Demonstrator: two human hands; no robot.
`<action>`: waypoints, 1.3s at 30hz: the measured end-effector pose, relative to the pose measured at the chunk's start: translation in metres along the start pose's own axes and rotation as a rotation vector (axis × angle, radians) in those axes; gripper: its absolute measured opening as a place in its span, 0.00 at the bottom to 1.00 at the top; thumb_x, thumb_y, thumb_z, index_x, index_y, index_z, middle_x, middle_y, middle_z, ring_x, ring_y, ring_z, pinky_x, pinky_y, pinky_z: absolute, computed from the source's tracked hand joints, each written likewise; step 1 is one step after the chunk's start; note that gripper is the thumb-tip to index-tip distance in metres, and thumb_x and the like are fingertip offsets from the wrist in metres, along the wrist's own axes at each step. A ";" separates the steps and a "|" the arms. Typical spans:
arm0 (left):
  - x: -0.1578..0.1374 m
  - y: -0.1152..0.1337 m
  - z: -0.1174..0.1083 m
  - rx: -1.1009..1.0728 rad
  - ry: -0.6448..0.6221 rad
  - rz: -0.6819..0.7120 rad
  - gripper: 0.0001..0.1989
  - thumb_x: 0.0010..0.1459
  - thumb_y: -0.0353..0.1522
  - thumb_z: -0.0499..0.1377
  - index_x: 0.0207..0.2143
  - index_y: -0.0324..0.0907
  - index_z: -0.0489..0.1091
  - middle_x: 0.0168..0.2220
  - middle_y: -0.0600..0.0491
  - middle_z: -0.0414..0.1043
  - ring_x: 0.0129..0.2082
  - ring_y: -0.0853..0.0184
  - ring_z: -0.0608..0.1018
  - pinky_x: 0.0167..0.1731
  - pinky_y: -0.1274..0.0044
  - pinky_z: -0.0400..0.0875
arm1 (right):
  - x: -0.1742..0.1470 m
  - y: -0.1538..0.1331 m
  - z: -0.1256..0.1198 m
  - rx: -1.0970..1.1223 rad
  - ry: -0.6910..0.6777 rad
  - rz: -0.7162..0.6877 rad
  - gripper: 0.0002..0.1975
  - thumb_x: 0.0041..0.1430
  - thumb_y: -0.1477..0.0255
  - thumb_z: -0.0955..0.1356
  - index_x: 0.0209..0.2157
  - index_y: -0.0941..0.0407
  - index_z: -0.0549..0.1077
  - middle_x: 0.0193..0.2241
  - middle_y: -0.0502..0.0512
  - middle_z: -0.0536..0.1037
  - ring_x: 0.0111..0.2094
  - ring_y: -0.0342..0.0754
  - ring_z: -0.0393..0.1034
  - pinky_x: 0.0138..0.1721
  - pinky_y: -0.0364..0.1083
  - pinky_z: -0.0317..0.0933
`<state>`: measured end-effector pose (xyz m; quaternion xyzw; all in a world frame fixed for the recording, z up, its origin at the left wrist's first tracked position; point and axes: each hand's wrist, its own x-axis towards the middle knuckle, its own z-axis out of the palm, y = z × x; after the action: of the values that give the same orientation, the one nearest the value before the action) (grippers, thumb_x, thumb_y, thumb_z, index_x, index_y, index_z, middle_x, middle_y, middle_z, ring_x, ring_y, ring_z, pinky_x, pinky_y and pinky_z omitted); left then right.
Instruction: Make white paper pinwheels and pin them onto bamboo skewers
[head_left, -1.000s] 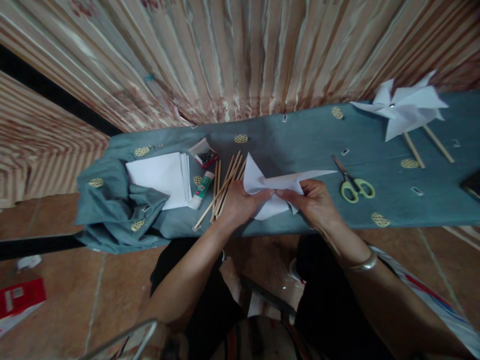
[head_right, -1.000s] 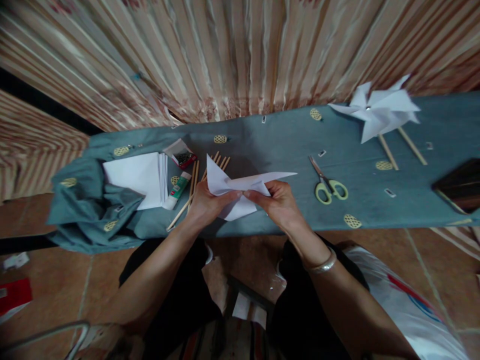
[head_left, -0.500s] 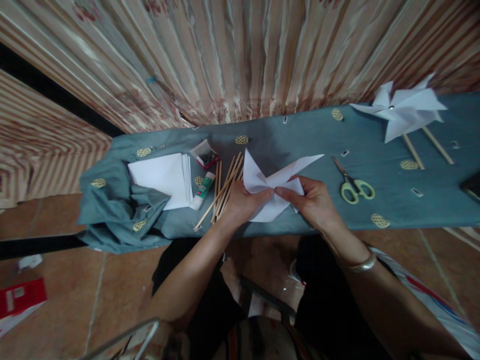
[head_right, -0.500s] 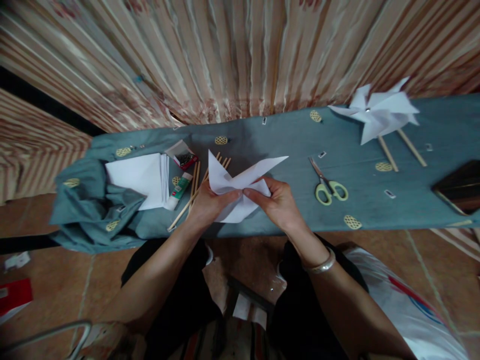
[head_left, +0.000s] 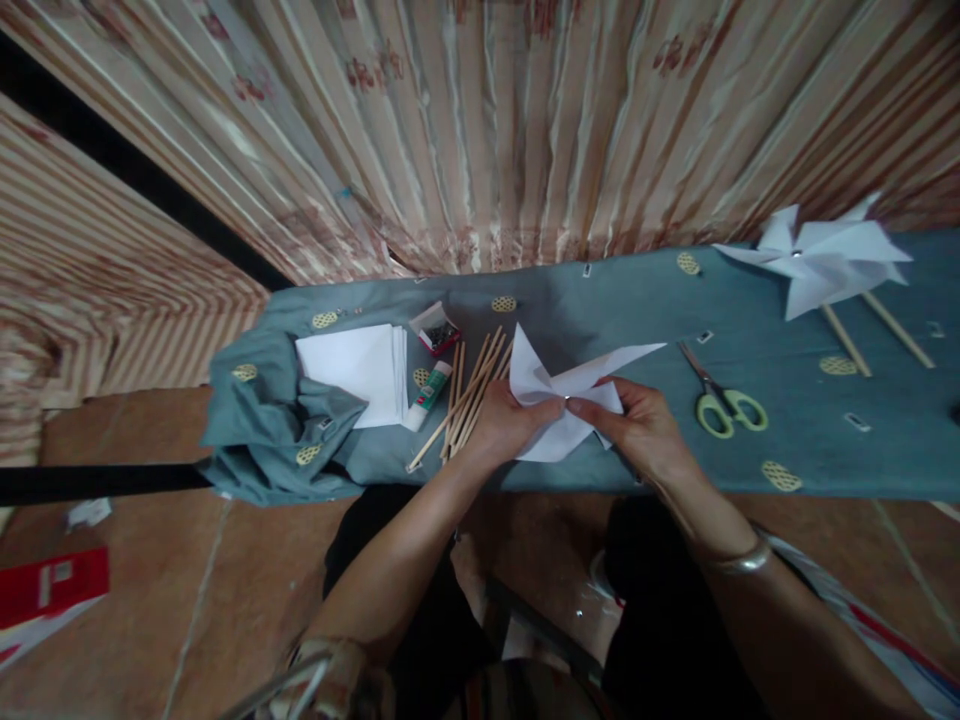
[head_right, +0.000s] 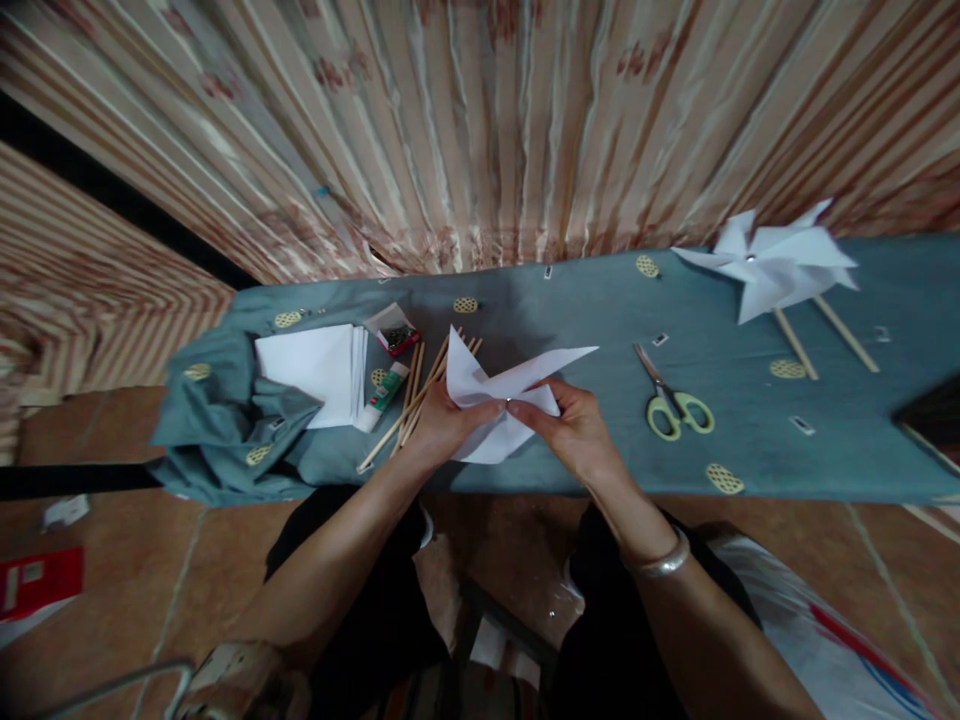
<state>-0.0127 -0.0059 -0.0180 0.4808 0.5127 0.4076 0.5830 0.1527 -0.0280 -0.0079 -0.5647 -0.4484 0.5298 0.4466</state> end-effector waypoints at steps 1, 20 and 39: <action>0.000 0.001 0.000 0.010 0.002 -0.005 0.12 0.42 0.35 0.70 0.27 0.36 0.75 0.25 0.52 0.78 0.30 0.62 0.80 0.29 0.77 0.74 | 0.000 0.000 0.000 0.003 0.003 0.003 0.19 0.36 0.55 0.79 0.23 0.54 0.76 0.20 0.48 0.75 0.20 0.42 0.63 0.22 0.43 0.59; -0.003 0.005 -0.002 -0.146 -0.083 -0.059 0.14 0.39 0.36 0.72 0.26 0.37 0.75 0.24 0.54 0.76 0.24 0.68 0.76 0.26 0.78 0.70 | -0.006 0.002 0.005 -0.019 0.065 -0.023 0.15 0.40 0.60 0.78 0.25 0.55 0.76 0.19 0.47 0.76 0.20 0.42 0.65 0.23 0.42 0.60; 0.008 -0.004 -0.072 0.718 0.165 0.353 0.09 0.59 0.32 0.59 0.40 0.40 0.77 0.39 0.48 0.77 0.38 0.63 0.78 0.44 0.71 0.72 | -0.019 -0.003 -0.024 -0.119 0.142 -0.039 0.19 0.38 0.54 0.79 0.26 0.54 0.80 0.23 0.50 0.80 0.23 0.45 0.70 0.26 0.44 0.65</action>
<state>-0.0834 0.0112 -0.0245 0.7000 0.5771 0.3338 0.2559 0.1760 -0.0470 0.0001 -0.6175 -0.4571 0.4521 0.4532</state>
